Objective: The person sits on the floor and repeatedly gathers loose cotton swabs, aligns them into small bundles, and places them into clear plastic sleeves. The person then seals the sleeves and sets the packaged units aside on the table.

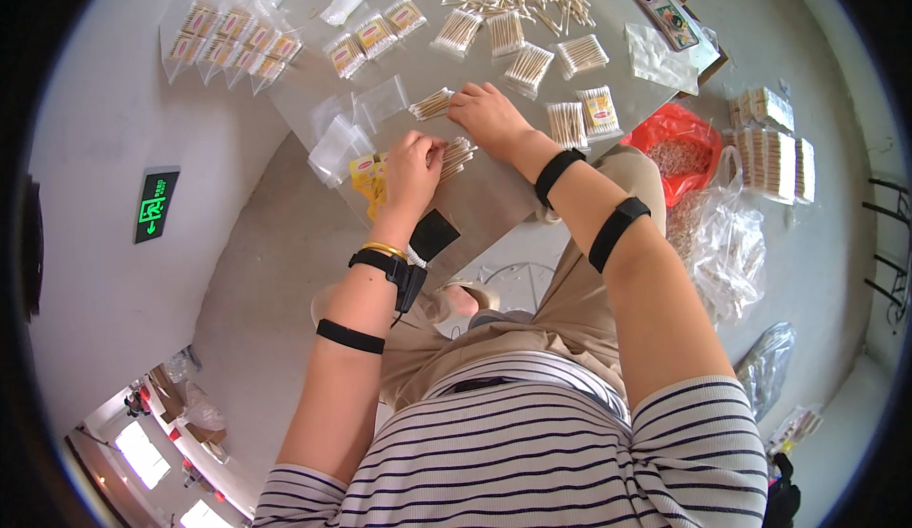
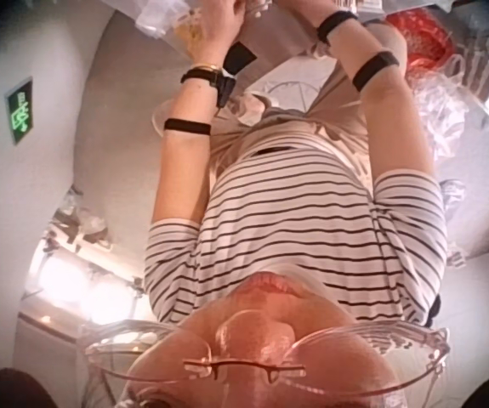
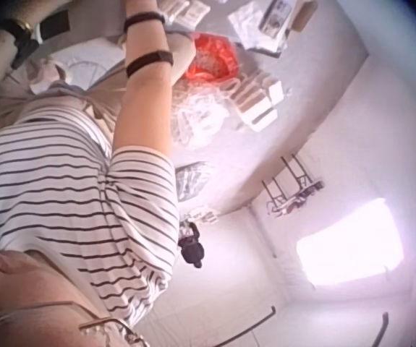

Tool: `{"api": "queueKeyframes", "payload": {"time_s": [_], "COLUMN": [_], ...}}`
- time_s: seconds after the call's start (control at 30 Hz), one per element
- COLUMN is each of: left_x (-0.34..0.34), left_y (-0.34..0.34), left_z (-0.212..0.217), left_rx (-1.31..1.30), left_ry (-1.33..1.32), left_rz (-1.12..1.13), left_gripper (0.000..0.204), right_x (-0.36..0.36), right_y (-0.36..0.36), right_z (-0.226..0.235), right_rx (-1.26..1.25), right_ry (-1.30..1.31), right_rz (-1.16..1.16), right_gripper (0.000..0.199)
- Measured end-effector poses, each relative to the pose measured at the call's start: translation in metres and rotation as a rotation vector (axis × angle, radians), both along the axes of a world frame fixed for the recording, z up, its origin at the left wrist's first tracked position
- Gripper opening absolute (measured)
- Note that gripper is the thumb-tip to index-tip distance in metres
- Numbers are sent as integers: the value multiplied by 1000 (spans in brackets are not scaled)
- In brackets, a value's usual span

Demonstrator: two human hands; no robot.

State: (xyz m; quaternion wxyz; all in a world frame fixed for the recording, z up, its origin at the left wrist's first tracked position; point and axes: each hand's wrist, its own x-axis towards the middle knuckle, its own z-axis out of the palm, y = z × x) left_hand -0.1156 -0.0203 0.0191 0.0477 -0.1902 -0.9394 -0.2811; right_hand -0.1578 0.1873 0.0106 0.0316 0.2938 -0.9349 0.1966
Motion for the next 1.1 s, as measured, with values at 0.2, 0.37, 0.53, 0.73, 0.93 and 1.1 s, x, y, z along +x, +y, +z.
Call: {"api": "queueKeyframes", "payload": {"time_s": [0.2,0.37,0.53,0.73,0.93,1.1], "left_x": [25,64,61,54,68,74], "left_y": [-1,2,10,9,1,6], "left_z": [-1,-16,-20,-17,-19,-21], "left_rx": [-64,-345,-498,-494,-496,-461], "left_ry": [-94,55,-2,-42,-26,-9], "left_rz": [-11,-123,-79,-126,-170,-163], "left_gripper": [36,84,94,94,94,93], "right_x": [-1,26,67,92,98,97], "right_y": [14,13,11,-9,-17,-18], "right_z": [4,19,7,-24,-33,-24], "right_rx": [-60,-190,-341,-374,-254,-229], "right_ry": [83,-67,-55,43,63,48], "right_rz": [90,-137,-366,-489,-521,-533], "right_gripper": [24,19,24,40,48,50]}}
